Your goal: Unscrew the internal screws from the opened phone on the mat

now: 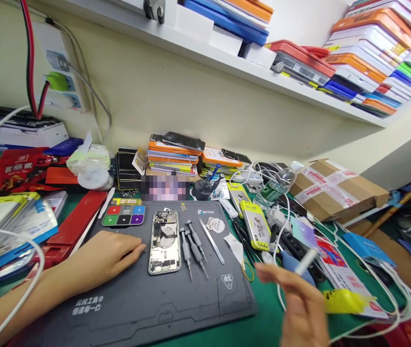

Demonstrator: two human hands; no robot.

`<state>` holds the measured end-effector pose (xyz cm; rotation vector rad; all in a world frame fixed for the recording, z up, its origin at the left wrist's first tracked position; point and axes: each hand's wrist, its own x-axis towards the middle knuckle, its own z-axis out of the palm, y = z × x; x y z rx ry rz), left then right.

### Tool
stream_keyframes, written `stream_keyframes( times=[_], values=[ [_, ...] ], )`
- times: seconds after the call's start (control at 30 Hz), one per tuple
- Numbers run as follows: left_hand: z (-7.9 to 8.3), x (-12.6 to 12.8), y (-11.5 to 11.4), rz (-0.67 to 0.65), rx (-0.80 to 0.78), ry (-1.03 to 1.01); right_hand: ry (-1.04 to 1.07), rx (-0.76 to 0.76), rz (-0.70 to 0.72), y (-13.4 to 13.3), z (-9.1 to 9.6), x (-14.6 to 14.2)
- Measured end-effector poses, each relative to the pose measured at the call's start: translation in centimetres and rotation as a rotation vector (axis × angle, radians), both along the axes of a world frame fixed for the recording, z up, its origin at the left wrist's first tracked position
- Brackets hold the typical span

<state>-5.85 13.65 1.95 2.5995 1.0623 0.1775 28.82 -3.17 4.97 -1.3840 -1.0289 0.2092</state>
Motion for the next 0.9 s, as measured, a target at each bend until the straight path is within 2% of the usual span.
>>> stream_keyframes(
  times=[0.07, 0.13, 0.23, 0.3, 0.57, 0.7, 0.9],
  values=[
    [0.0, 0.0, 0.0, 0.005, -0.003, -0.005, -0.182, 0.014, 0.246, 4.2, 0.5, -1.6],
    [0.0, 0.0, 0.0, 0.006, -0.008, -0.010, -0.352, 0.037, 0.377, 8.4, 1.0, -3.2],
    [-0.2, 0.1, 0.0, 0.005, -0.023, -0.017, -0.434, 0.019, 0.462, 13.2, 1.1, -4.8],
    [-0.6, 0.1, 0.1, 0.008, -0.041, -0.024, -0.444, -0.014, 0.481, 14.7, 0.5, -5.1],
    [-1.8, -0.3, 0.0, -0.002, -0.103, -0.048, -0.397, -0.132, 0.489, 14.0, -2.1, -4.3],
    [-1.8, -0.5, 0.0, -0.009, -0.128, -0.056, -0.397, -0.159, 0.498, 13.8, -2.2, -4.5],
    [-2.0, -0.8, 0.0, 0.012, -0.059, -0.106, -0.400, -0.202, 0.568, 13.3, -2.0, -4.8]
  ],
)
